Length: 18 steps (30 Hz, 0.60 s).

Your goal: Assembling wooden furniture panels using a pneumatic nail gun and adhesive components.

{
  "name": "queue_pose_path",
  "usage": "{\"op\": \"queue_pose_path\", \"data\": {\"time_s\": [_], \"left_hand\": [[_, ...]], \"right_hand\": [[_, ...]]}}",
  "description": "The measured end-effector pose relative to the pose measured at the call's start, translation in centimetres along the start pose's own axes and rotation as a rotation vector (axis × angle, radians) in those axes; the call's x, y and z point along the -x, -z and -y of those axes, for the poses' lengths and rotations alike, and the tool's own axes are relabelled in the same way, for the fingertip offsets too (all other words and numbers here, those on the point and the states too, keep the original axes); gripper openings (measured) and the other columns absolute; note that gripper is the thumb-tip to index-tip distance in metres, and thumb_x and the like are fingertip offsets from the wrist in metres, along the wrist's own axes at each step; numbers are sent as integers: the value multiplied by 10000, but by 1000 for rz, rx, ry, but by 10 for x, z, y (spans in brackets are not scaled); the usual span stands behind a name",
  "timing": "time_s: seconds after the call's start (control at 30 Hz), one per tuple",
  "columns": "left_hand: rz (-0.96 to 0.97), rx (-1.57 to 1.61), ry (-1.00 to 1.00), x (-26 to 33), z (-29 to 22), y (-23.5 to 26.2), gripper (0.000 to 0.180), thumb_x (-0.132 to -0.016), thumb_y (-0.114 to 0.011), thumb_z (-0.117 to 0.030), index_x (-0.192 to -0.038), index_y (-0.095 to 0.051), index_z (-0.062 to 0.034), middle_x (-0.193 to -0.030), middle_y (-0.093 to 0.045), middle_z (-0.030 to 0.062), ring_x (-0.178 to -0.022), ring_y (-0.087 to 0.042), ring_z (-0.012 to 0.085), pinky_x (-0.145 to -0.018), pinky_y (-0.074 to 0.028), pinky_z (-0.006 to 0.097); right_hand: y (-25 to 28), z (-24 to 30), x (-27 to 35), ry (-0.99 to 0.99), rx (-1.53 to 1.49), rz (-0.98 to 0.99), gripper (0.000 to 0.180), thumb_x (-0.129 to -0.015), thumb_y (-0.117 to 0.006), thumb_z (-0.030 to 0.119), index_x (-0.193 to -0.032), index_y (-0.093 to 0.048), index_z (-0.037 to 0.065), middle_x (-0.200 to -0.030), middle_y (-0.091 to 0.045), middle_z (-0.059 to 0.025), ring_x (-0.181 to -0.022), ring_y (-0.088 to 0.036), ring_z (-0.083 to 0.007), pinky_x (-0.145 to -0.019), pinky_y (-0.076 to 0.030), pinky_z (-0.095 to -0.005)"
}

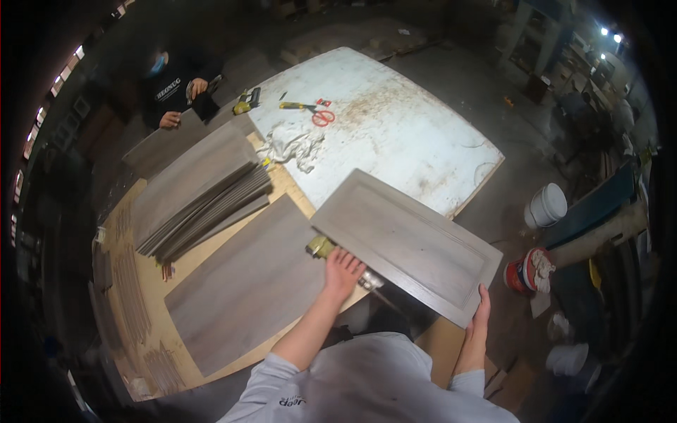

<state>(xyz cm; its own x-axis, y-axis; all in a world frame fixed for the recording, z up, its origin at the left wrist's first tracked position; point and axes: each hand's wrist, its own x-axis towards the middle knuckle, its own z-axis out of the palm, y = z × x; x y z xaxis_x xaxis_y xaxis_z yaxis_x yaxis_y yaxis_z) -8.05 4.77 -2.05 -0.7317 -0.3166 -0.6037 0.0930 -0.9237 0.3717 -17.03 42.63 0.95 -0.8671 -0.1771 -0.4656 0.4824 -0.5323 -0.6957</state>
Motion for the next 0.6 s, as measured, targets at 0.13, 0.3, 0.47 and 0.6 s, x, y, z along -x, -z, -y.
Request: {"op": "queue_pose_path", "data": {"time_s": [0.13, 0.3, 0.47, 0.6], "left_hand": [[6, -160, 57, -43, 53, -70, 664, -1010, -500, -463, -1504, -387, -35, -1529, -470, 139, -1387, -469, 299, -1126, -402, 486], [202, -550, 270, -38, 79, -82, 558, -1064, -440, -415, -1492, -443, -58, -1511, -514, 125, -1366, -510, 262, -1094, -427, 442], [93, -547, 277, 1, 66, -54, 519, -1072, -432, -426, -1448, -496, -74, -1434, -581, 99, -1285, -567, 234, -1075, -445, 432], [7, -398, 151, 29, 43, -9, 523, -1070, -436, -435, -1437, -497, -67, -1402, -603, 98, -1248, -588, 236, -1057, -459, 431]], "right_hand": [[33, 13, -38, 134, 15, -118, 518, -1016, -568, 348, -1369, -536, -31, -1316, -636, -161, -1179, -633, -314, -1020, -513, -430], [12, 7, -94, 86, -121, -151, 515, -1030, -556, 307, -1409, -491, -36, -1385, -588, -167, -1256, -587, -317, -1070, -477, -436], [-58, 0, -161, 145, -12, -56, 530, -1030, -554, 323, -1441, -472, -2, -1424, -558, -146, -1295, -551, -317, -1092, -447, -439], [-108, 2, -191, 162, 27, 47, 492, -1038, -542, 282, -1424, -475, -15, -1425, -547, -136, -1310, -532, -303, -1099, -436, -432]]}}
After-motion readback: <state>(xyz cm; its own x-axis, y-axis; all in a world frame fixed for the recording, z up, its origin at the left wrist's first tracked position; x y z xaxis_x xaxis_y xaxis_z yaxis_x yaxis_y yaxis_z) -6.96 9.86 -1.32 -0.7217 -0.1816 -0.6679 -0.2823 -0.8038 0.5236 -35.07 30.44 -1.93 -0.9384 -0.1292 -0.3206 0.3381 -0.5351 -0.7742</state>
